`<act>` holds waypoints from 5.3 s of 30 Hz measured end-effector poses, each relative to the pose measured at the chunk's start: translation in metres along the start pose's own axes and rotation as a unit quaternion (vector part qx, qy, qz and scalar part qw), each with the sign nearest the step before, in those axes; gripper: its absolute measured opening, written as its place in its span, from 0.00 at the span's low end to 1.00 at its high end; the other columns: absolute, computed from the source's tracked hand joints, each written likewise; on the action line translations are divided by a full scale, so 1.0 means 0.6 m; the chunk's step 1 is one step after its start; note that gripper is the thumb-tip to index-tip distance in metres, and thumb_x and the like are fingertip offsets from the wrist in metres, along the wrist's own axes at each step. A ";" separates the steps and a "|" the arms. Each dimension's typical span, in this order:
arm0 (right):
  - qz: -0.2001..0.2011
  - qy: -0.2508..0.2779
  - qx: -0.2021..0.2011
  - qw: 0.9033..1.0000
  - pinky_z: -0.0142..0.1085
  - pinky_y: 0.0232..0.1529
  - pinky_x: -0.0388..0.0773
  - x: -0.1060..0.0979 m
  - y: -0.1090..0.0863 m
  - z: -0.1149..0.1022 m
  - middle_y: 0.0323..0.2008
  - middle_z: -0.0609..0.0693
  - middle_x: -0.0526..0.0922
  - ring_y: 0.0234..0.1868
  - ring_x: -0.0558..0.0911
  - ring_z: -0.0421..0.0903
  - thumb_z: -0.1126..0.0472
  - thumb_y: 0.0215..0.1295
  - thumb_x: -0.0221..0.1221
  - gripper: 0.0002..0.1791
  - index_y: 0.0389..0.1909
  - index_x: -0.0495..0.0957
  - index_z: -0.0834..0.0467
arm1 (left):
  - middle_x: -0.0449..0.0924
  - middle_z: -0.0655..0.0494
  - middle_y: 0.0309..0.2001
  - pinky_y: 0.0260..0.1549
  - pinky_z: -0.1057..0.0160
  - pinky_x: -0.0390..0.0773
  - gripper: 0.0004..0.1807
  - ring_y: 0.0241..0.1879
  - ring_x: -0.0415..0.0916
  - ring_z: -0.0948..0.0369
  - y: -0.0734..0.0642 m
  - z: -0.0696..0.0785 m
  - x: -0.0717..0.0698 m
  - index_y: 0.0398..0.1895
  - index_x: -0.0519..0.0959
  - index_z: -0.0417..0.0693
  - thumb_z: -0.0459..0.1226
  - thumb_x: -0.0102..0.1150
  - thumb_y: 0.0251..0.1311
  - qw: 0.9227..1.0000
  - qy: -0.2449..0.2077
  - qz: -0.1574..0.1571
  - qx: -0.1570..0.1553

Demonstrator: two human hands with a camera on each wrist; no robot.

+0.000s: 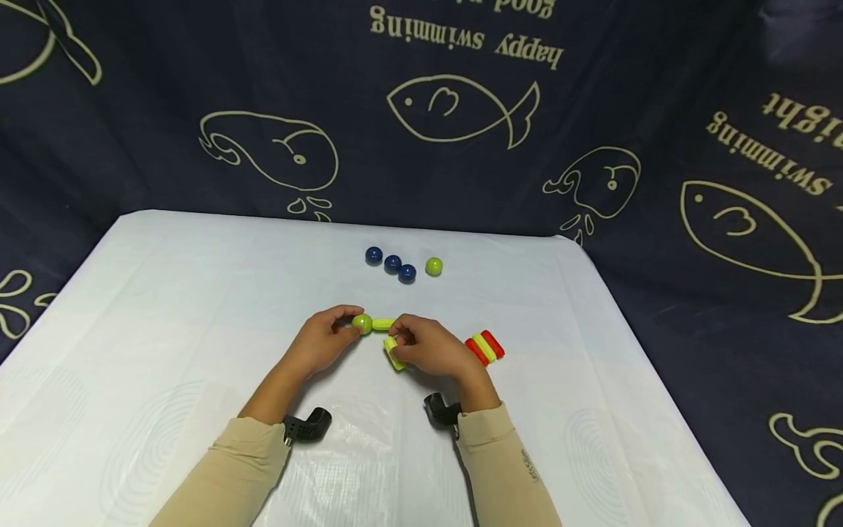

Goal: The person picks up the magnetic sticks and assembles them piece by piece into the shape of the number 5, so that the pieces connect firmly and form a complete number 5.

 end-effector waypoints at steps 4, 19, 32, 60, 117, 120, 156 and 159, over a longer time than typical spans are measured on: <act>0.015 0.056 -0.005 0.998 0.34 0.32 0.71 0.017 0.014 -0.005 0.29 0.48 0.77 0.29 0.74 0.42 0.66 0.64 0.62 0.08 0.44 0.77 0.59 | 0.81 0.44 0.55 0.52 0.48 0.74 0.20 0.48 0.80 0.51 -0.001 0.000 -0.001 0.61 0.78 0.42 0.37 0.60 0.67 1.000 -0.008 0.001 0.003; 0.039 0.201 0.058 0.977 0.34 0.32 0.78 0.060 0.030 -0.002 0.28 0.50 0.78 0.27 0.78 0.44 0.67 0.64 0.63 0.10 0.43 0.74 0.64 | 0.80 0.44 0.56 0.53 0.48 0.74 0.20 0.52 0.79 0.50 0.000 0.001 0.001 0.62 0.77 0.42 0.38 0.58 0.69 1.000 -0.002 -0.008 0.006; 0.051 0.209 0.064 0.975 0.34 0.31 0.78 0.061 0.031 0.005 0.25 0.50 0.75 0.26 0.77 0.43 0.66 0.64 0.64 0.09 0.39 0.73 0.63 | 0.80 0.44 0.55 0.53 0.48 0.73 0.20 0.52 0.78 0.50 0.000 0.002 0.004 0.62 0.77 0.43 0.39 0.57 0.70 1.000 -0.003 -0.012 0.004; 0.060 0.206 0.066 0.974 0.33 0.29 0.77 0.057 0.028 0.001 0.26 0.51 0.80 0.25 0.79 0.43 0.68 0.65 0.62 0.06 0.38 0.75 0.64 | 0.82 0.47 0.53 0.45 0.53 0.76 0.19 0.44 0.80 0.56 0.003 -0.001 0.006 0.59 0.79 0.44 0.39 0.60 0.68 1.000 -0.005 -0.007 -0.002; 0.128 -0.017 0.138 0.982 0.49 0.61 0.69 -0.182 0.166 0.143 0.66 0.60 0.70 0.63 0.70 0.56 0.61 0.72 0.56 0.24 0.67 0.70 0.56 | 0.80 0.53 0.39 0.37 0.57 0.72 0.17 0.35 0.72 0.58 0.007 -0.003 0.003 0.59 0.79 0.50 0.39 0.59 0.68 1.000 0.020 0.013 -0.004; 0.123 -0.019 0.136 0.983 0.48 0.61 0.68 -0.178 0.167 0.143 0.63 0.59 0.72 0.62 0.71 0.55 0.62 0.72 0.55 0.21 0.65 0.71 0.57 | 0.80 0.53 0.40 0.37 0.57 0.72 0.17 0.35 0.72 0.58 0.007 -0.001 0.002 0.59 0.79 0.50 0.39 0.59 0.68 1.000 0.025 0.014 -0.001; 0.090 0.350 0.047 0.931 0.48 0.52 0.78 -0.075 0.001 0.046 0.50 0.62 0.73 0.47 0.84 0.57 0.73 0.65 0.59 0.17 0.53 0.69 0.67 | 0.81 0.49 0.46 0.44 0.51 0.73 0.17 0.40 0.74 0.54 0.005 0.005 0.001 0.60 0.79 0.48 0.39 0.58 0.69 0.999 0.032 0.020 0.011; 0.069 0.342 0.040 0.936 0.49 0.50 0.79 -0.054 -0.008 0.036 0.49 0.61 0.73 0.47 0.84 0.59 0.73 0.65 0.59 0.19 0.55 0.68 0.68 | 0.81 0.49 0.46 0.44 0.51 0.73 0.17 0.41 0.74 0.54 0.006 0.004 0.003 0.60 0.79 0.49 0.40 0.58 0.70 0.999 0.035 0.015 0.006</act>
Point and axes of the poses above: each hand's wrist, its own y-axis towards the middle knuckle, its own x-axis out of the palm, z = x × y, the point moved 9 cm from there along y, towards the middle knuckle
